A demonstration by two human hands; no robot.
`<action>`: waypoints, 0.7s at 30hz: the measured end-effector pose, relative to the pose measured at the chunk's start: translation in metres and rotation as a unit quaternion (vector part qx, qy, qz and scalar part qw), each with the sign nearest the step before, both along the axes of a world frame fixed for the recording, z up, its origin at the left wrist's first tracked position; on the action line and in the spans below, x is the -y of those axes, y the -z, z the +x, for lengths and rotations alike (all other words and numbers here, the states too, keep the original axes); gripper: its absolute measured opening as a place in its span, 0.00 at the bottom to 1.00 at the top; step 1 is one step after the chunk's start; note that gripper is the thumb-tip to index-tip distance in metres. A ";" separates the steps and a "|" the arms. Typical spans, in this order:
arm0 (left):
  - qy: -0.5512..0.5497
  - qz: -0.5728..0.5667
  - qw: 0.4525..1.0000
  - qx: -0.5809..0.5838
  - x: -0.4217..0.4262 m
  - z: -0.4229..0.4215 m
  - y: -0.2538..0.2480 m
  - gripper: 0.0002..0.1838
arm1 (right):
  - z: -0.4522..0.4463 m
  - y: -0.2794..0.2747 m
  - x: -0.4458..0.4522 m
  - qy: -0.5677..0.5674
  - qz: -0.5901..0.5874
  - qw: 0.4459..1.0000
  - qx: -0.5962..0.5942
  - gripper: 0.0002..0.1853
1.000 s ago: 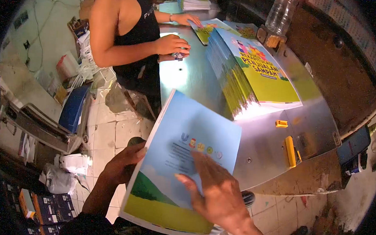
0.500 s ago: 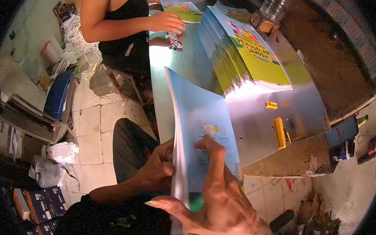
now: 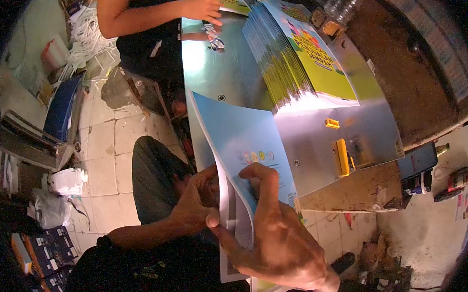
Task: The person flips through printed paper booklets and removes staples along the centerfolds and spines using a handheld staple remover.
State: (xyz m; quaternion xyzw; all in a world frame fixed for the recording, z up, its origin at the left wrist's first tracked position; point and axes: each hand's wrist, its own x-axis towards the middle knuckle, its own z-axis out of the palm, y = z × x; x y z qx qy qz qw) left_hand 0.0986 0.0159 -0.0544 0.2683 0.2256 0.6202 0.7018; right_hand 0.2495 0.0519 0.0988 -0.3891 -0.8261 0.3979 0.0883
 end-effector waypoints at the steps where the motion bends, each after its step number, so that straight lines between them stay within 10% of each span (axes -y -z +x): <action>1: -0.005 -0.007 1.000 0.022 0.002 0.000 0.001 0.50 | 0.000 0.000 -0.001 -0.022 0.000 1.000 -0.002 0.40; 21: -0.035 0.057 0.996 -0.062 0.019 -0.022 0.008 0.54 | 0.008 0.027 -0.037 -0.049 -0.352 0.934 -0.039 0.44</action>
